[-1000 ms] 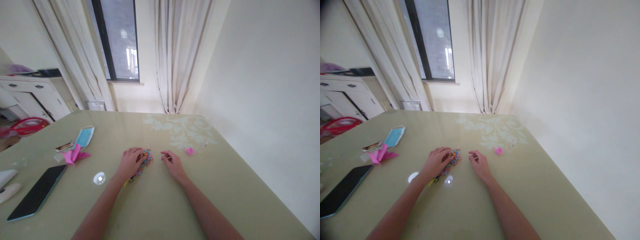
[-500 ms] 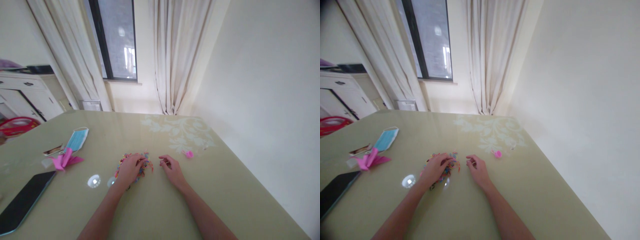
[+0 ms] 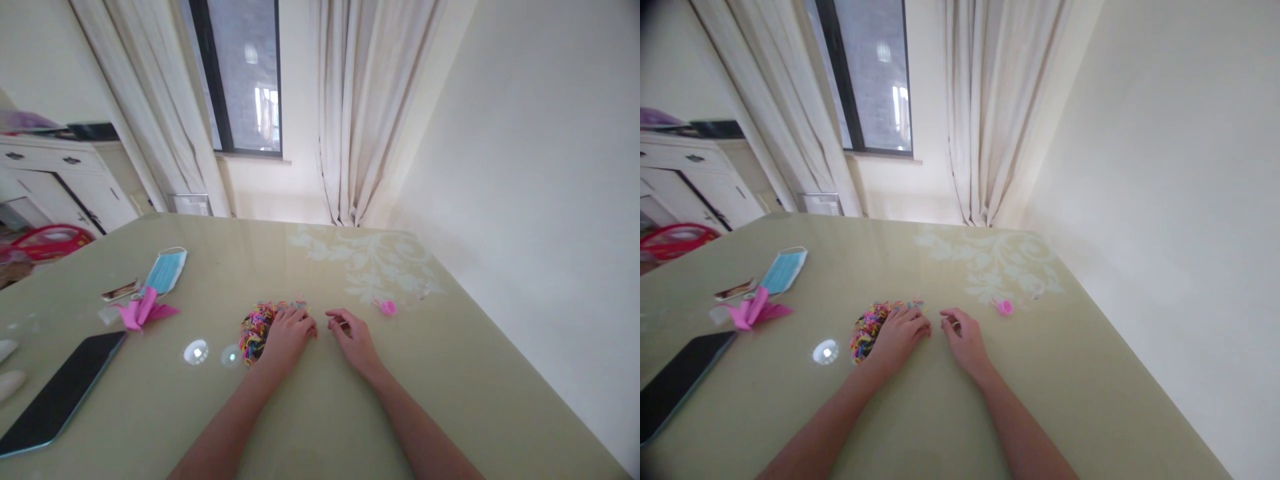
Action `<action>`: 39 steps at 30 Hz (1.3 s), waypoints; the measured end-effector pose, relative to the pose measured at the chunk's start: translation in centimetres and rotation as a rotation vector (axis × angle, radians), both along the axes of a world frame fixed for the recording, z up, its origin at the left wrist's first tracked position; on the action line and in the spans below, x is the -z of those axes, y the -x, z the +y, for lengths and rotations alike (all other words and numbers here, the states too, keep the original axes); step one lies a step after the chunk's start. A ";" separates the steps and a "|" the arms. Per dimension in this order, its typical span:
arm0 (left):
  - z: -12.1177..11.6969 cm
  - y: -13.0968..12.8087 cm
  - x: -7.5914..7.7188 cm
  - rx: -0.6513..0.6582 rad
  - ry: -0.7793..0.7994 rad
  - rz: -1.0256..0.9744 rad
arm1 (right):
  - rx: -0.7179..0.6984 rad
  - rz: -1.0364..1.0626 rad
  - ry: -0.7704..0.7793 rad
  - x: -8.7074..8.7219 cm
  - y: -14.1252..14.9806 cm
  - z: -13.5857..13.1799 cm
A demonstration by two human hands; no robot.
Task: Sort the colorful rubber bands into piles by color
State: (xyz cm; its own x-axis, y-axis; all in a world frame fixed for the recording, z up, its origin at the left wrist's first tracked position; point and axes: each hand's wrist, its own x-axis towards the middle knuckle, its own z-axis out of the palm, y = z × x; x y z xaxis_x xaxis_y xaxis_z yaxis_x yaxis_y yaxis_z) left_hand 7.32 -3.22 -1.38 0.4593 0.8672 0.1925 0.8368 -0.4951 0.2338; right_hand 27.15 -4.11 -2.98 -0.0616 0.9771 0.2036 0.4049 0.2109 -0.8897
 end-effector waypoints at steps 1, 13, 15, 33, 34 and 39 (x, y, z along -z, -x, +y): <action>0.1 0.0 0.2 0.003 -0.001 -0.007 | -0.002 0.000 -0.002 0.0 0.0 0.0; 0.9 2.0 -0.2 -0.080 0.013 -0.540 | -0.013 -0.052 0.002 0.2 -0.2 -0.1; 0.9 2.0 -0.7 -0.110 0.090 -0.634 | -0.041 -0.095 -0.038 0.1 -0.2 -0.2; 1.1 2.4 -0.8 -0.183 0.152 -0.771 | -0.149 -0.257 -0.140 0.1 0.0 -0.2; 1.1 2.5 -0.7 -0.177 0.129 -0.744 | -0.135 -0.233 -0.140 0.1 0.0 -0.2; 1.1 2.7 -0.4 -0.132 0.006 -0.582 | -0.085 -0.112 -0.107 0.2 -0.1 -0.3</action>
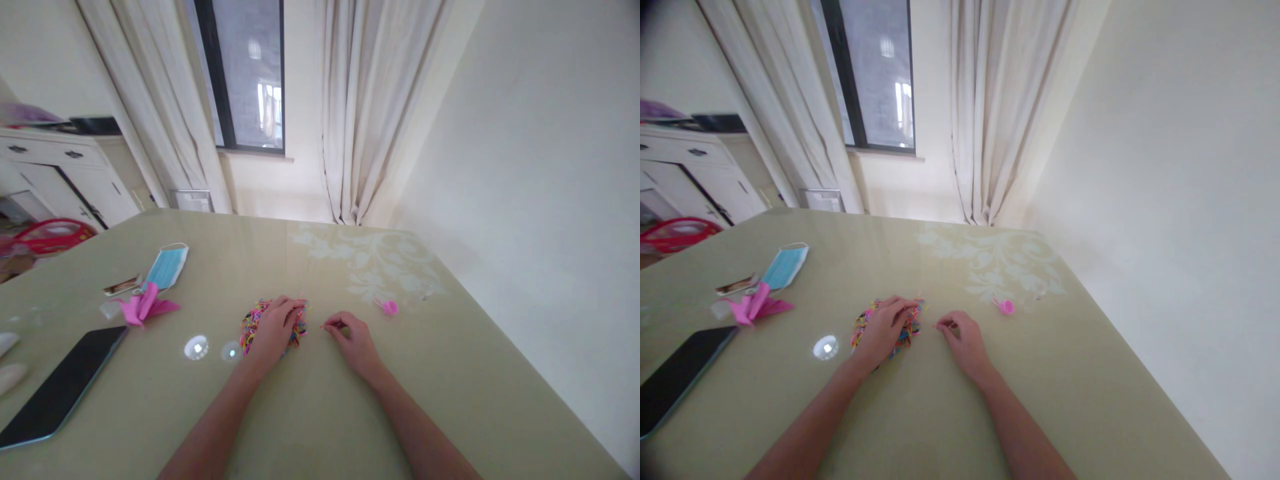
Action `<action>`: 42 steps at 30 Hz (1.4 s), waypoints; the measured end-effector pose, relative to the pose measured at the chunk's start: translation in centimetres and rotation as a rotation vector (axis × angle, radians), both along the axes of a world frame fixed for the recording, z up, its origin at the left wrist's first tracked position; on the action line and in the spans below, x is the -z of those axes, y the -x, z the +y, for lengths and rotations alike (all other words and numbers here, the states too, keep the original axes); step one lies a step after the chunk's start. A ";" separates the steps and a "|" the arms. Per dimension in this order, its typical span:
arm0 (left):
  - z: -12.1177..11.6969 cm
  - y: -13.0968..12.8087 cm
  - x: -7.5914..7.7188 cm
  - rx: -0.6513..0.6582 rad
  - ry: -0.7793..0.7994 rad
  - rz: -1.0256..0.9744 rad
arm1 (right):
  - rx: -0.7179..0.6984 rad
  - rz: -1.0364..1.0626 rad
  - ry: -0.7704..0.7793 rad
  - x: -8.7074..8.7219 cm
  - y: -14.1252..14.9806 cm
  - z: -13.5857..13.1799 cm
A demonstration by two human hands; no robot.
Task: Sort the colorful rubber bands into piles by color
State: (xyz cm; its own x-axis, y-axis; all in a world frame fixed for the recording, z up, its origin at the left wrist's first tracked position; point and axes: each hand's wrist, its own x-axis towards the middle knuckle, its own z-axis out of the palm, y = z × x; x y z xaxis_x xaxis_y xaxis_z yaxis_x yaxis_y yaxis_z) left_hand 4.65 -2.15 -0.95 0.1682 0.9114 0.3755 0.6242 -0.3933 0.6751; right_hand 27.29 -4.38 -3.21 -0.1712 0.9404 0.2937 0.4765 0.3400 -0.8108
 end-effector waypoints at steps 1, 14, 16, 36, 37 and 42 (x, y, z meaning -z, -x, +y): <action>0.0 0.1 0.1 0.000 -0.014 0.030 | 0.013 0.022 0.008 0.0 0.0 0.0; -1.4 -1.8 1.2 0.092 -0.062 0.155 | 0.167 0.289 0.133 -1.6 -2.4 0.7; -2.0 -3.0 1.3 0.113 0.022 -0.022 | 0.092 0.332 0.186 -2.1 -2.7 0.4; -2.0 -2.1 1.7 0.052 -0.115 0.329 | 0.110 0.517 0.161 -4.4 -2.7 -0.9; -1.8 -1.6 1.8 0.026 -0.142 0.420 | 0.127 0.542 0.155 -4.4 -2.8 -0.9; -0.5 0.7 1.8 -0.016 -0.168 0.591 | 0.139 0.672 0.119 -4.6 -3.4 -1.0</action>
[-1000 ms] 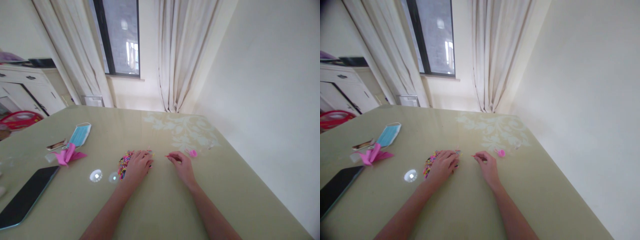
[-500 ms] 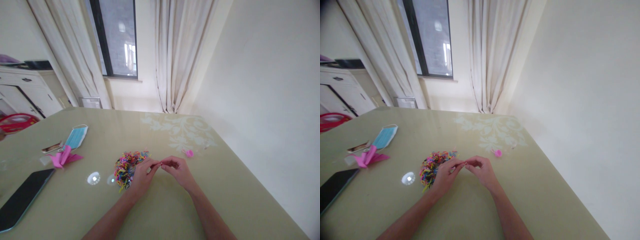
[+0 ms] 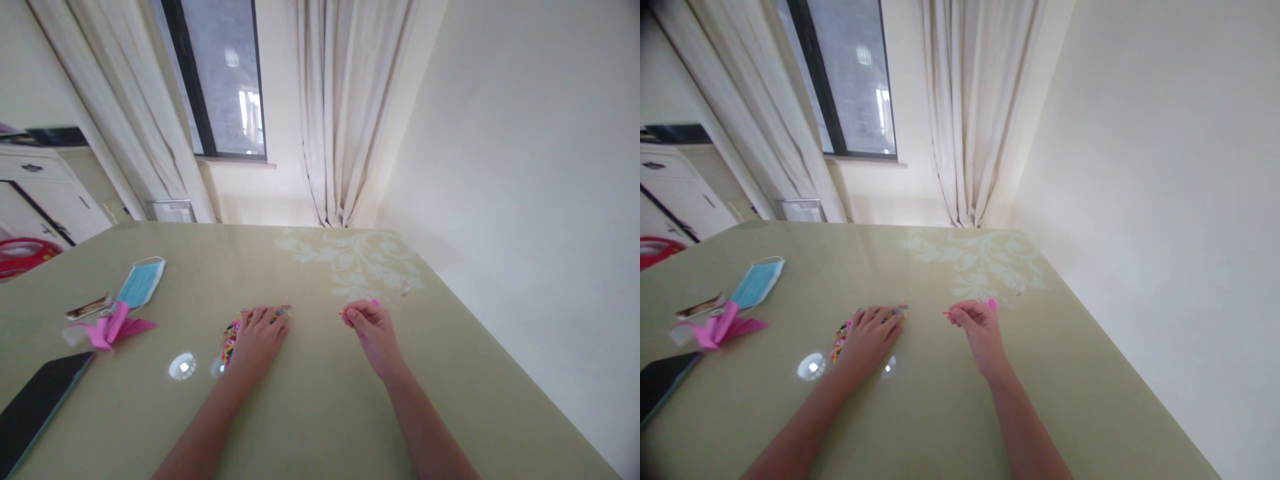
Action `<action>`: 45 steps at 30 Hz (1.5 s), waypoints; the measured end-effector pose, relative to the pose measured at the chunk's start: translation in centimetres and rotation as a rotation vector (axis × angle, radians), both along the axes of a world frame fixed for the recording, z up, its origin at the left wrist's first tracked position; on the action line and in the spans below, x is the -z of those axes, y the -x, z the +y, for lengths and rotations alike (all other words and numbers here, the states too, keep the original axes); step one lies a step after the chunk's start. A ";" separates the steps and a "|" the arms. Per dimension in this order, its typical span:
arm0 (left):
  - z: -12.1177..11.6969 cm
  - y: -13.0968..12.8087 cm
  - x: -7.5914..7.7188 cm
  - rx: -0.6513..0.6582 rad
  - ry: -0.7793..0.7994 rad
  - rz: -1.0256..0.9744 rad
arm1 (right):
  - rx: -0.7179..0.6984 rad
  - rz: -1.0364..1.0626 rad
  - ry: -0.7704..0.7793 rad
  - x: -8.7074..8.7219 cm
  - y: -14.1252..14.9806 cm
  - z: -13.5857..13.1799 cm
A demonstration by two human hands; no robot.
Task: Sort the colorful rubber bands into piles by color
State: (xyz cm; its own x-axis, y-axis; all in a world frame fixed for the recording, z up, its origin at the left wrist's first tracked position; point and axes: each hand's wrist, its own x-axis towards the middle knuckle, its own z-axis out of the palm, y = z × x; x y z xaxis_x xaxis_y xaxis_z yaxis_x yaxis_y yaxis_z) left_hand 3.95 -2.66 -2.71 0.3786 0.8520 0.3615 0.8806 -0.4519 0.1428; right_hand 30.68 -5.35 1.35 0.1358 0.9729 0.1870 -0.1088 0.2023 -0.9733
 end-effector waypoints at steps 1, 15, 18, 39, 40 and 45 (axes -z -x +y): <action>0.2 0.3 0.0 -0.004 0.008 0.003 | 0.002 0.007 -0.010 0.0 -0.1 -0.1; 0.8 -0.1 -0.1 0.068 -0.021 -0.017 | -0.006 -0.355 0.029 1.2 -2.1 1.8; 1.2 -0.2 -0.1 0.097 -0.013 -0.031 | 0.096 -0.625 0.002 2.8 -2.5 2.6; 0.6 -1.4 -0.7 0.026 0.067 -0.641 | 0.227 -0.960 0.013 5.5 -2.4 4.2; 0.6 -1.4 -0.8 0.019 0.100 -0.694 | 0.229 -0.952 0.022 5.4 -2.4 4.2; 0.6 -1.5 -1.4 0.012 0.288 -0.979 | 0.232 -0.834 -0.025 4.3 -1.3 3.7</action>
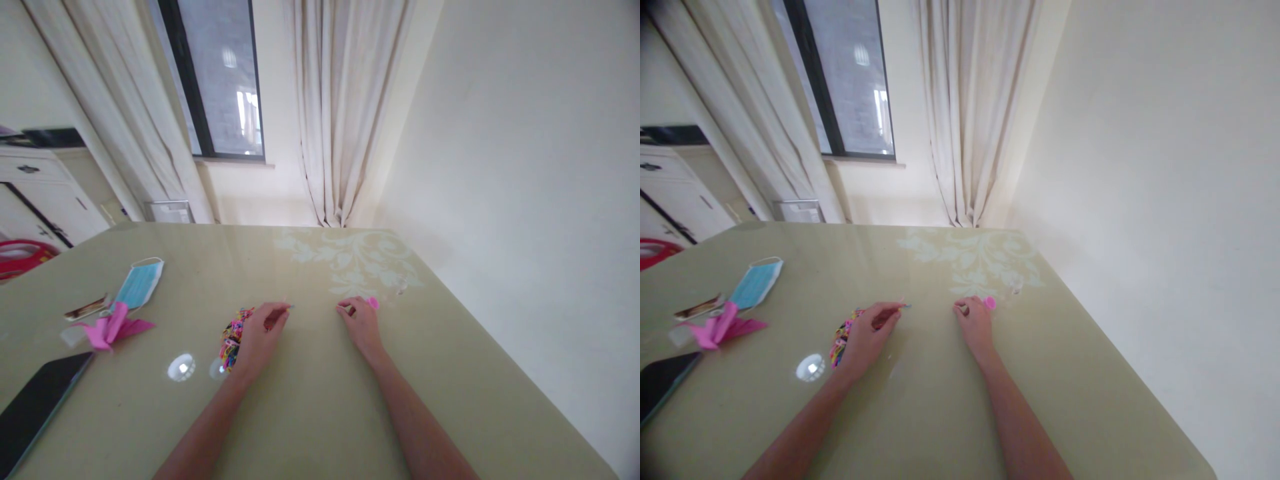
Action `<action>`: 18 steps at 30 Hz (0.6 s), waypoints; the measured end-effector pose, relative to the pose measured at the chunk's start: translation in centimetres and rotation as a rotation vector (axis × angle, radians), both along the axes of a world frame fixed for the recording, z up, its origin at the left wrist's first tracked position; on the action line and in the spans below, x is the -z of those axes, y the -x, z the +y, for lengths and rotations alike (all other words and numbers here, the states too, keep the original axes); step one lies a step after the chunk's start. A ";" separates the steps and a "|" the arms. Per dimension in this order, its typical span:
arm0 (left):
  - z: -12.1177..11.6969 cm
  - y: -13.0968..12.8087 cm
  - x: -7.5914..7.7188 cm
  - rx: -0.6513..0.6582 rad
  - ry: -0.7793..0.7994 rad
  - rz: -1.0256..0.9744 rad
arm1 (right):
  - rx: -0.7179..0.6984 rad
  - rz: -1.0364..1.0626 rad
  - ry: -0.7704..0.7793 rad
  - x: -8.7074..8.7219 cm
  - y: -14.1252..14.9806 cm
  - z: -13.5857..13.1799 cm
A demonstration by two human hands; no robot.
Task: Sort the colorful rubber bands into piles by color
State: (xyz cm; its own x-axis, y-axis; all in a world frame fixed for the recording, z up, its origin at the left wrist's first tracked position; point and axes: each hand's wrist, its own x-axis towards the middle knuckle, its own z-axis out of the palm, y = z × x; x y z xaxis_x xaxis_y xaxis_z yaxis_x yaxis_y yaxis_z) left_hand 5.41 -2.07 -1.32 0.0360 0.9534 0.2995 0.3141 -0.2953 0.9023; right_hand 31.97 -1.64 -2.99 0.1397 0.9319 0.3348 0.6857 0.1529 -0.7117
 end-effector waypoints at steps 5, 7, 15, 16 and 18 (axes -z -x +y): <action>-0.6 -0.9 -0.7 0.103 0.160 -0.232 | -0.248 0.236 -0.090 -1.6 3.5 -2.4; -1.1 -1.4 -1.0 0.153 0.192 -0.259 | -0.324 0.282 -0.111 -2.1 4.7 -3.4; -1.9 -2.2 -1.0 0.252 0.242 -0.239 | -0.355 0.343 -0.139 -2.7 5.4 -4.2; -1.8 -2.0 -1.0 0.253 0.230 -0.215 | -0.352 0.379 -0.126 -2.9 5.2 -4.2; -1.6 -1.5 -1.1 0.223 0.168 -0.094 | -0.351 0.488 -0.080 -3.4 4.8 -4.3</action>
